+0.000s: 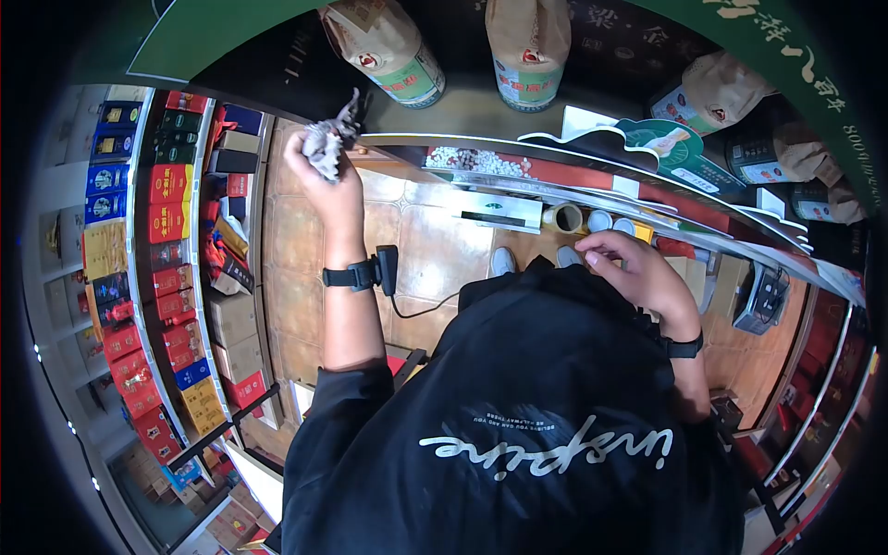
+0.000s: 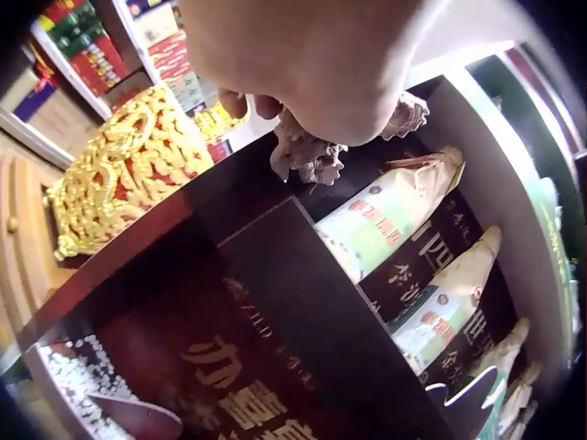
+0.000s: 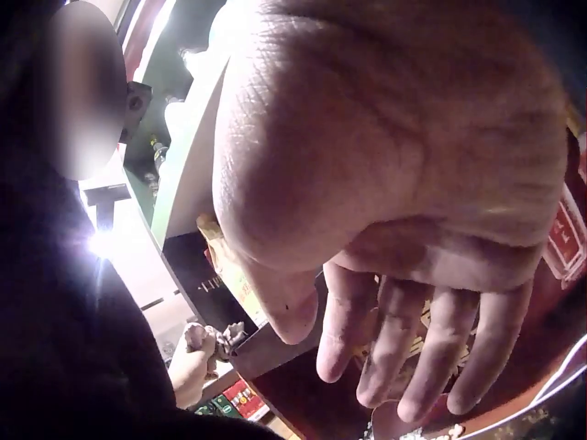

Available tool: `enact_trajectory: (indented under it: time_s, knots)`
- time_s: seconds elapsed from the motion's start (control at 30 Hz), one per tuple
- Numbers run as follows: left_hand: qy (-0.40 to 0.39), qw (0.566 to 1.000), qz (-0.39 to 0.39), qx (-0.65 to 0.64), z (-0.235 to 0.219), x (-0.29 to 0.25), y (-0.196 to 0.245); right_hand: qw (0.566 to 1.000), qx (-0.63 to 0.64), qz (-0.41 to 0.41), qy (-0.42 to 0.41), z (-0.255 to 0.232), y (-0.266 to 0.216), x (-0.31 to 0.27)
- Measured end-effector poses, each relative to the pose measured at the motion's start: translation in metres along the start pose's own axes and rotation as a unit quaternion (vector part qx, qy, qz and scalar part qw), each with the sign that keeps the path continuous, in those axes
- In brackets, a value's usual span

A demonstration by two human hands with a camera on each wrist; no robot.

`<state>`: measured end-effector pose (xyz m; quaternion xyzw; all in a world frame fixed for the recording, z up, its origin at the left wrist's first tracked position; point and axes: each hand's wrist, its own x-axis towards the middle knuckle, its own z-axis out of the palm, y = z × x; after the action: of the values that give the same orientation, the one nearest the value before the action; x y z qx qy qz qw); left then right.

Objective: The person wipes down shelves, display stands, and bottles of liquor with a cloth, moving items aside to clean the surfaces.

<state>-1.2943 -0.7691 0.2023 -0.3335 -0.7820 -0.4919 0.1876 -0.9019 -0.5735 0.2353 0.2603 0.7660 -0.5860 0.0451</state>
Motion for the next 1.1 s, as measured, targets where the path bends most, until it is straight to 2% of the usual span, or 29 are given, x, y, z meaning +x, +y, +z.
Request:
enact_trajectory:
  time_s: [0.1, 0.17, 0.23, 0.3, 0.37, 0.47, 0.57, 0.6, 0.7, 0.73, 0.83, 0.87, 0.97, 1.1]
  knots:
    - [-0.026, 0.995, -0.081, -0.05, 0.007, -0.026, -0.018, 1.0, 0.008, 0.0, 0.007, 0.004, 0.005, 0.0]
    - [-0.043, 0.981, -0.176, -0.074, 0.009, -0.036, -0.042, 1.0, 0.009, 0.001, 0.015, 0.005, 0.006, 0.0]
    - [-0.071, 0.978, -0.153, -0.119, 0.021, -0.055, -0.085, 1.0, 0.002, 0.005, 0.023, 0.009, 0.006, -0.001]
    - [-0.087, 0.96, -0.205, -0.168, 0.03, -0.068, -0.091, 1.0, 0.0, 0.006, 0.03, 0.012, 0.009, -0.001]
    - [-0.091, 0.969, -0.208, -0.095, 0.037, -0.072, -0.101, 0.999, -0.004, 0.008, 0.038, 0.015, 0.009, -0.004]
    - [-0.111, 0.956, -0.225, -0.15, 0.045, -0.08, -0.109, 0.999, -0.004, 0.008, 0.052, 0.018, 0.004, -0.008]
    - [-0.16, 0.937, -0.281, -0.133, 0.051, -0.097, -0.136, 0.997, 0.006, 0.003, 0.072, 0.027, 0.007, -0.011]
    - [-0.2, 0.923, -0.302, -0.125, 0.051, -0.104, -0.148, 0.997, -0.003, 0.003, 0.076, 0.028, 0.007, -0.013]
    - [-0.291, 0.803, -0.487, -0.184, 0.029, -0.103, -0.104, 0.992, 0.01, 0.055, 0.109, 0.038, -0.002, -0.028]
    - [-0.35, 0.776, -0.458, -0.255, 0.026, -0.112, -0.115, 0.989, 0.021, 0.079, 0.12, 0.041, -0.004, -0.031]
    - [-0.369, 0.715, -0.517, -0.292, 0.018, -0.115, -0.076, 0.986, 0.018, 0.086, 0.145, 0.054, 0.0, -0.044]
    - [-0.372, 0.711, -0.515, -0.302, 0.016, -0.113, -0.056, 0.984, 0.019, 0.097, 0.147, 0.06, 0.001, -0.049]
    - [-0.407, 0.65, -0.546, -0.337, 0.026, -0.126, -0.045, 0.98, 0.024, 0.123, 0.153, 0.076, 0.004, -0.063]
    - [-0.387, 0.541, -0.593, -0.454, 0.048, -0.144, -0.029, 0.975, 0.025, 0.153, 0.159, 0.091, 0.003, -0.081]
